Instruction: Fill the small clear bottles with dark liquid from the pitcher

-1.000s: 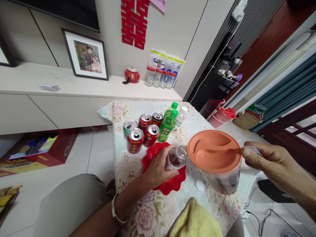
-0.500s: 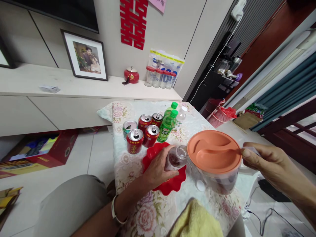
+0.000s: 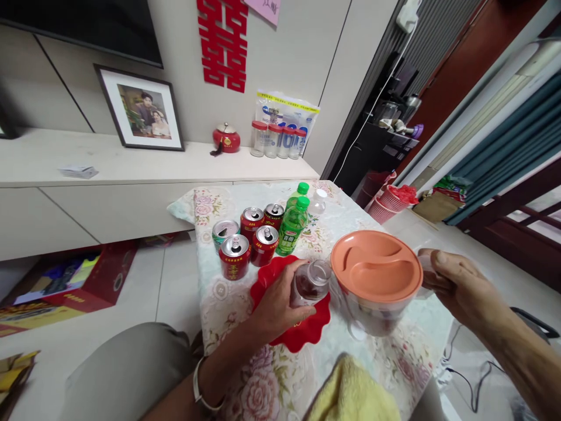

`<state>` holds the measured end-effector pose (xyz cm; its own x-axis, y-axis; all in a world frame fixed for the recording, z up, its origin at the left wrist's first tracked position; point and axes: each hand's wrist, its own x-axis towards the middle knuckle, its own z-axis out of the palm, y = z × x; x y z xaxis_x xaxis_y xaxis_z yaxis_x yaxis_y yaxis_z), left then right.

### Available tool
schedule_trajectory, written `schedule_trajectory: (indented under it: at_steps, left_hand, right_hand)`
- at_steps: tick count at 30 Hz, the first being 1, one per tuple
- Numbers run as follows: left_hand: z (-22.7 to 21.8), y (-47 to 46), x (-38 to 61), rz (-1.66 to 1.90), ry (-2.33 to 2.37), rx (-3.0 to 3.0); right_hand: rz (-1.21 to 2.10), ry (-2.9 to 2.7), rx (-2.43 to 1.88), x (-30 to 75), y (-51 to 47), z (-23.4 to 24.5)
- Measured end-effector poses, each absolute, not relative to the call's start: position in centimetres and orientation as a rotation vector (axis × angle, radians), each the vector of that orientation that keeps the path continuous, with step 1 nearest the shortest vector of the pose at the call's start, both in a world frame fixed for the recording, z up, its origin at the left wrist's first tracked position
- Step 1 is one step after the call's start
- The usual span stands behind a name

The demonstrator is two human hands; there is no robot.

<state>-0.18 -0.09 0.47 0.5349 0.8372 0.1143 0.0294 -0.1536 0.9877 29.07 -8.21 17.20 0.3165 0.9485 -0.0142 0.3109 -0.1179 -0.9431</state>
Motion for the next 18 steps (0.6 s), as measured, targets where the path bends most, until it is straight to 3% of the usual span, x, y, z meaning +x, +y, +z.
schedule_trajectory:
  at_steps: [10,18]
  left_hand:
    - [-0.2,-0.1,0.6,0.881,0.777,1.524]
    - [1.9,-0.2,1.1,0.821,0.843,1.549]
  right_hand:
    - [0.653,-0.830,-1.401,29.8,-7.2,14.4]
    - [0.617,-0.771,-1.270,30.9,-5.9,10.3]
